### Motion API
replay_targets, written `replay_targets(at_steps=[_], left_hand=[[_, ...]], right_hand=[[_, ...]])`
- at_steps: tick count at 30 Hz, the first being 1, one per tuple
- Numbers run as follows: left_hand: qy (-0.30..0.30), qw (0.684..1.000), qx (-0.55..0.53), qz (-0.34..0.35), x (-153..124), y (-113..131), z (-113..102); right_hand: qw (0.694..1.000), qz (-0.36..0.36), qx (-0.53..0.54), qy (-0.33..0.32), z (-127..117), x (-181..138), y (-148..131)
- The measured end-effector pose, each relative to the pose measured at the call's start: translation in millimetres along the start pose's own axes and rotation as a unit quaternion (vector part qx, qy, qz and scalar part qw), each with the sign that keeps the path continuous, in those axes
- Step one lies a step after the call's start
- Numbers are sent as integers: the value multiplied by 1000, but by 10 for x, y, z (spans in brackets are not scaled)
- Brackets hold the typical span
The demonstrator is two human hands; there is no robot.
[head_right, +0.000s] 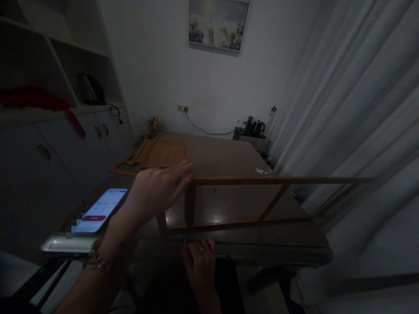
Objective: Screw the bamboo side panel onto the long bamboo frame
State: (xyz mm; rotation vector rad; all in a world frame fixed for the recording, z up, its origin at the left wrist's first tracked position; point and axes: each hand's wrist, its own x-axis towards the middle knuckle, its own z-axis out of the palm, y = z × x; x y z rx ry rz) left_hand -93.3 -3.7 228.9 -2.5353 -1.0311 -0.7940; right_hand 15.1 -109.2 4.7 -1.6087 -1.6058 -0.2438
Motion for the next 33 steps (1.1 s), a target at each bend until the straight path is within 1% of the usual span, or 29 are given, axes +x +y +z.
replay_targets(at_steps=[7, 12, 16, 26, 33], left_hand=[[-2, 1000, -3, -1, 4, -13, 18], [-1, 1000, -6, 3, 2, -11, 11], [0, 1000, -1, 0, 4, -10, 17], [-5, 1000, 9, -2, -5, -1, -2], [-18, 1000, -5, 14, -20, 0, -18]], right_hand=[[1000, -5, -17, 10, 20, 15, 11], [1000, -3, 7, 14, 8, 19, 5], [1000, 5, 25, 11, -5, 13, -6], [1000, 10, 22, -1, 0, 9, 4], [1000, 6, 7, -2, 11, 13, 12]])
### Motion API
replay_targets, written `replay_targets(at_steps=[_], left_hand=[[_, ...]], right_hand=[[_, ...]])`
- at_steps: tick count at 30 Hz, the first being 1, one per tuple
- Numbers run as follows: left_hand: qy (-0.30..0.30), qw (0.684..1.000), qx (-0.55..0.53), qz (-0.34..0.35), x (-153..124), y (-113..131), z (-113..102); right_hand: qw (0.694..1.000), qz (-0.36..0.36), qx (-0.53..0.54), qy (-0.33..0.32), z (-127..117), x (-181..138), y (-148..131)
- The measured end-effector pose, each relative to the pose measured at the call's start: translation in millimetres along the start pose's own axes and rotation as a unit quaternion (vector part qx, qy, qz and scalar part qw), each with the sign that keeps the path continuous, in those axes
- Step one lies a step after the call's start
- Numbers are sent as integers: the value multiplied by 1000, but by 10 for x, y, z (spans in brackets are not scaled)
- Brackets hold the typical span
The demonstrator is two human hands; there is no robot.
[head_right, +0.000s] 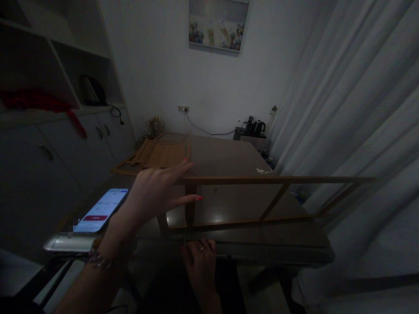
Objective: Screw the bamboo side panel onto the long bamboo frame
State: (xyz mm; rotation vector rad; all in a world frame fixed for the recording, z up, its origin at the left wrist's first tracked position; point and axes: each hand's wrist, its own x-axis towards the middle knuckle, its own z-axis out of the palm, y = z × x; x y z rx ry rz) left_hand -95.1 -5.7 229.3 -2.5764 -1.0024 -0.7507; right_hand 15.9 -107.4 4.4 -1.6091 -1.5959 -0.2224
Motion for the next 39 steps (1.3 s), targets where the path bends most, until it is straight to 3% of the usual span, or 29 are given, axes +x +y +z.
replay_targets(at_steps=[39], left_hand=[[-22, 1000, 6, -11, 18, -48, 38]], right_hand=[[999, 13, -11, -34, -21, -1, -13]])
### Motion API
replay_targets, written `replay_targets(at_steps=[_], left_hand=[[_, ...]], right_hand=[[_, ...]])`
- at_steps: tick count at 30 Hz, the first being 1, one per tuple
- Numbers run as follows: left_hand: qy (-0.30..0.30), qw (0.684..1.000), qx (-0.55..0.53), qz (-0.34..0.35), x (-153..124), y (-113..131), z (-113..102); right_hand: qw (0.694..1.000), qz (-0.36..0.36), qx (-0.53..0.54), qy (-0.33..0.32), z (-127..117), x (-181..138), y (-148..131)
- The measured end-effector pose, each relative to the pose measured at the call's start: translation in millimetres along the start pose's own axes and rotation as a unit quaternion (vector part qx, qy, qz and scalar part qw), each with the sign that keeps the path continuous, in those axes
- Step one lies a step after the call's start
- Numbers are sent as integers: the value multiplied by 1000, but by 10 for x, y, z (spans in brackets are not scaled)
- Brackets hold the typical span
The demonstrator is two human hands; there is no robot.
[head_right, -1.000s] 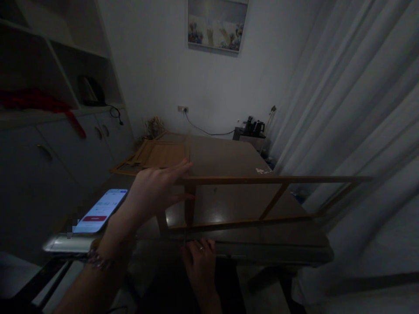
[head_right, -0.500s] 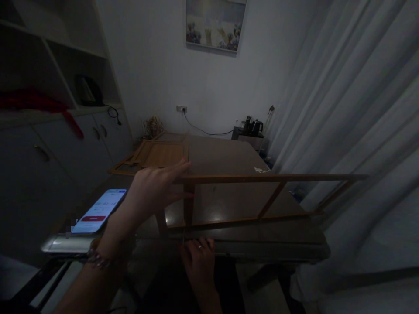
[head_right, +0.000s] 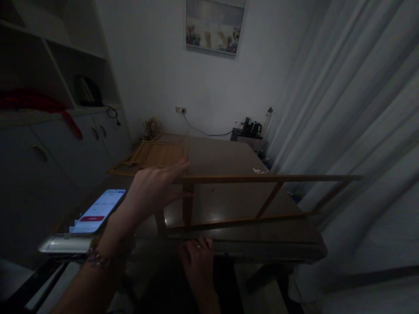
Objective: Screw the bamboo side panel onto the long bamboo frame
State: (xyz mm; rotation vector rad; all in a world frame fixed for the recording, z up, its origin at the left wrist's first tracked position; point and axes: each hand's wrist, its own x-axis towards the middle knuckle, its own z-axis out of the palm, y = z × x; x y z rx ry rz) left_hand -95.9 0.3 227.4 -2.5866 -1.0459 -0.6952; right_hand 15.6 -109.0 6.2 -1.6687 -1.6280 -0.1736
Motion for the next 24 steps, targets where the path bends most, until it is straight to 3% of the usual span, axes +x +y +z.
replay_targets(at_steps=[24], left_hand=[[-2, 1000, -10, -2, -8, 1, -4]], right_hand=[[1000, 3, 0, 19, 20, -10, 12]])
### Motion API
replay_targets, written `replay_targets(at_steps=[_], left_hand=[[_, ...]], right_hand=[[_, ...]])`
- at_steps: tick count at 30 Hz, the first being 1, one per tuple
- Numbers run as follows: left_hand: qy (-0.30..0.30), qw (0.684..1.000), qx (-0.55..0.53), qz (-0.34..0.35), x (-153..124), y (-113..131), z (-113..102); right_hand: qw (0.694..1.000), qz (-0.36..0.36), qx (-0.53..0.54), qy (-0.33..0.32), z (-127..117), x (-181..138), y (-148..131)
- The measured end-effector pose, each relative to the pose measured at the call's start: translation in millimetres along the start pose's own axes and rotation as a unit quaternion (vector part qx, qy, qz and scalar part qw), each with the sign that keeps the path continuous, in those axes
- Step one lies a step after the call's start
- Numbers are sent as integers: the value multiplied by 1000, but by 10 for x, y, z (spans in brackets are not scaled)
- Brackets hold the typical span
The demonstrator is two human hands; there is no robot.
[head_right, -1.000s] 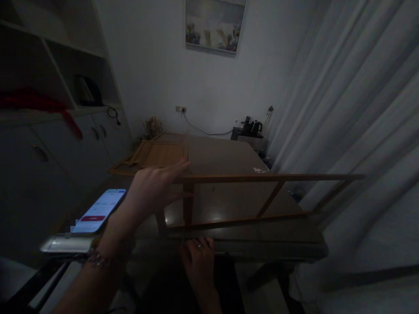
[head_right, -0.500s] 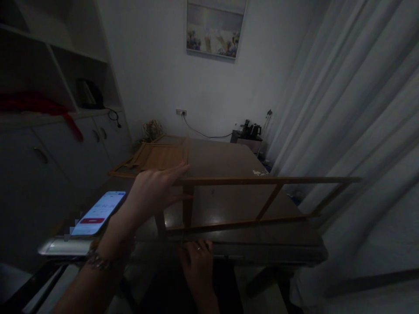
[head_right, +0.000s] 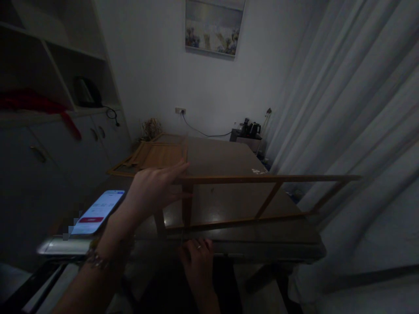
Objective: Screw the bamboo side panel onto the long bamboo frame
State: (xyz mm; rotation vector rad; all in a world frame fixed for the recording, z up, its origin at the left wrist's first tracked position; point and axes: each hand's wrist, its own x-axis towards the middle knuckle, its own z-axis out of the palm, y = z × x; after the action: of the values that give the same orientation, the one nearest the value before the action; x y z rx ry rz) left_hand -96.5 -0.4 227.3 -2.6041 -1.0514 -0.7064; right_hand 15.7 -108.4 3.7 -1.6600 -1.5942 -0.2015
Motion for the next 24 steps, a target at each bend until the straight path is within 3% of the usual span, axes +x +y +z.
replay_targets(at_steps=[24], left_hand=[[10, 1000, 15, 3, 4, 8, -6]], right_hand=[[1000, 3, -8, -11, 5, -16, 12]])
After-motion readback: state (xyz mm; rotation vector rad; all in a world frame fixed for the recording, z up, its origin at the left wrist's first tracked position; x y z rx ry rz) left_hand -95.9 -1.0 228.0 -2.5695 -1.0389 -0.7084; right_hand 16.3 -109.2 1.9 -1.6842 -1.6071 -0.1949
